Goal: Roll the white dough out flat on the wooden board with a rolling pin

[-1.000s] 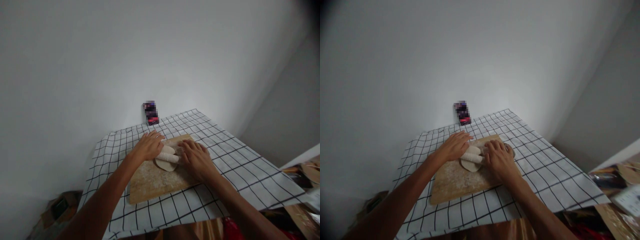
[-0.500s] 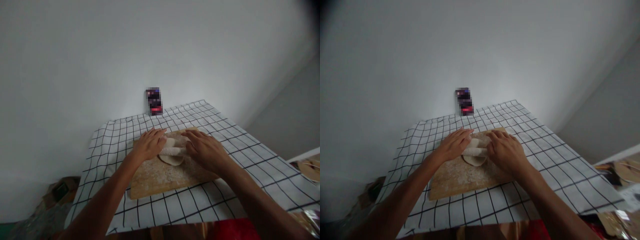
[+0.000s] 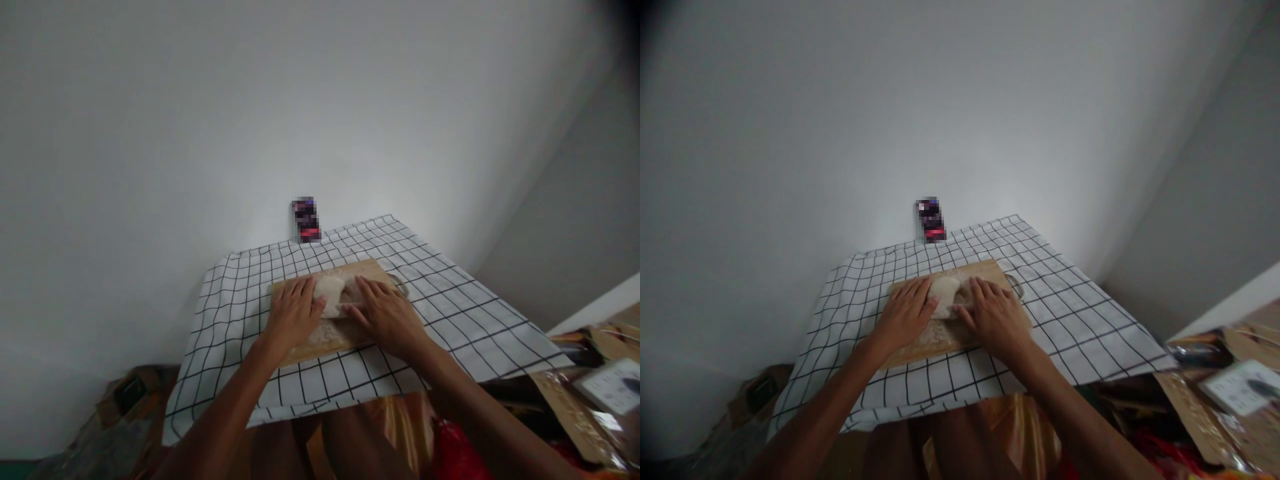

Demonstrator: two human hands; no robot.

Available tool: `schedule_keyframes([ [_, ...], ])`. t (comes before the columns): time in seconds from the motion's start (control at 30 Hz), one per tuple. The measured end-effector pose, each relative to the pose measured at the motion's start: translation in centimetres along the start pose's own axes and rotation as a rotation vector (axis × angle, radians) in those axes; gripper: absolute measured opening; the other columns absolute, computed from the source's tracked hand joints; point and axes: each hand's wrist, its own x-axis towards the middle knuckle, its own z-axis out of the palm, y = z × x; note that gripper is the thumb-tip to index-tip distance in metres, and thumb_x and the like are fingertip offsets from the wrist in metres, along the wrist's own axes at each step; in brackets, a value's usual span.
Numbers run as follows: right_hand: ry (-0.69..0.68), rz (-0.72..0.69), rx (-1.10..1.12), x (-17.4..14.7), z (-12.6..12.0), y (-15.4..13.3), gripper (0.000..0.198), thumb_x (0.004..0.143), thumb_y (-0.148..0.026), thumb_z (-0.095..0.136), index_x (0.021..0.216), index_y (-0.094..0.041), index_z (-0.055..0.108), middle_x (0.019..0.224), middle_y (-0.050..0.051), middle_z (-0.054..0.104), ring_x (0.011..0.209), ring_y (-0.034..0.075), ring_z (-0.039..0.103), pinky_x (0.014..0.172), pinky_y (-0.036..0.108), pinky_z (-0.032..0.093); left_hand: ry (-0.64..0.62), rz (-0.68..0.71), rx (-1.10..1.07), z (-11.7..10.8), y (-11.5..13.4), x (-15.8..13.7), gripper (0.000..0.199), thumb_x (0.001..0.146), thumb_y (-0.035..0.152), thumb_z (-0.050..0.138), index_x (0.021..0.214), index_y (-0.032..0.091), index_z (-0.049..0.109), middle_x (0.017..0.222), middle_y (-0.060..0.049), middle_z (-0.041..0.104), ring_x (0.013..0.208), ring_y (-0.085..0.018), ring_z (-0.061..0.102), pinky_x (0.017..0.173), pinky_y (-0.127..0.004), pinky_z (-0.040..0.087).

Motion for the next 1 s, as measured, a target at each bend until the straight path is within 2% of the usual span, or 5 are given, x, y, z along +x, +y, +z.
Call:
schedule_keyframes([
  [0.17, 0.033, 0.005, -0.021, -2.1, 0.1, -1.0, 0.056, 0.106, -0.062, 0.05, 0.139, -0.018, 0.062, 0.138, 0.017, 0.069, 0.125, 0.034, 0.062, 0.101, 0.048, 0.047, -0.017, -0.021, -0.017, 0.2, 0.3, -2.3, 0.06, 0.11, 0.05, 0.036, 0.157, 0.012, 0.046, 0.163, -0.023, 0.051, 0.153, -0.036, 0.048, 0.125, -0.06, 0.035],
  [0.3, 0.079, 0.014, 0.008, -3.3, 0.5, -1.3, 0.044, 0.103, -0.059, 0.059, 0.119, -0.02, 0.069, 0.12, 0.014, 0.07, 0.114, 0.033, 0.062, 0.099, 0.048, 0.046, -0.179, -0.076, -0.181, -1.2, -0.1, -2.4, 0.069, 0.107, 0.05, 0.044, 0.162, 0.01, 0.038, 0.168, -0.024, 0.045, 0.156, -0.035, 0.045, 0.126, -0.053, 0.038],
  [0.6, 0.122, -0.017, 0.135, -4.2, -1.3, -1.0, 0.046, 0.098, -0.068, 0.063, 0.107, -0.024, 0.07, 0.11, 0.01, 0.071, 0.108, 0.033, 0.065, 0.097, 0.048, 0.051, -0.148, -0.008, -0.311, -3.1, 0.0, 3.2, 0.047, 0.096, 0.031, 0.058, 0.141, 0.018, 0.064, 0.147, -0.014, 0.069, 0.136, -0.028, 0.066, 0.118, -0.043, 0.05],
  [0.8, 0.019, 0.063, 0.114, -3.5, -2.7, 2.7, 0.046, 0.097, -0.066, 0.065, 0.107, -0.022, 0.07, 0.113, 0.01, 0.071, 0.112, 0.031, 0.067, 0.097, 0.047, 0.051, -0.196, 0.067, -0.342, -2.7, 0.6, 5.9, 0.052, 0.085, 0.018, 0.062, 0.136, 0.024, 0.07, 0.148, -0.008, 0.07, 0.137, -0.027, 0.065, 0.12, -0.042, 0.048],
  [1.0, -0.119, 0.043, 0.095, -0.3, -3.7, 4.6, 0.049, 0.097, -0.068, 0.065, 0.102, -0.02, 0.071, 0.112, 0.01, 0.073, 0.105, 0.025, 0.071, 0.088, 0.034, 0.051, -0.285, 0.073, -0.387, -4.3, 0.0, 6.0, 0.039, 0.103, 0.035, 0.046, 0.129, 0.026, 0.074, 0.134, -0.004, 0.078, 0.116, -0.022, 0.076, 0.099, -0.033, 0.06],
])
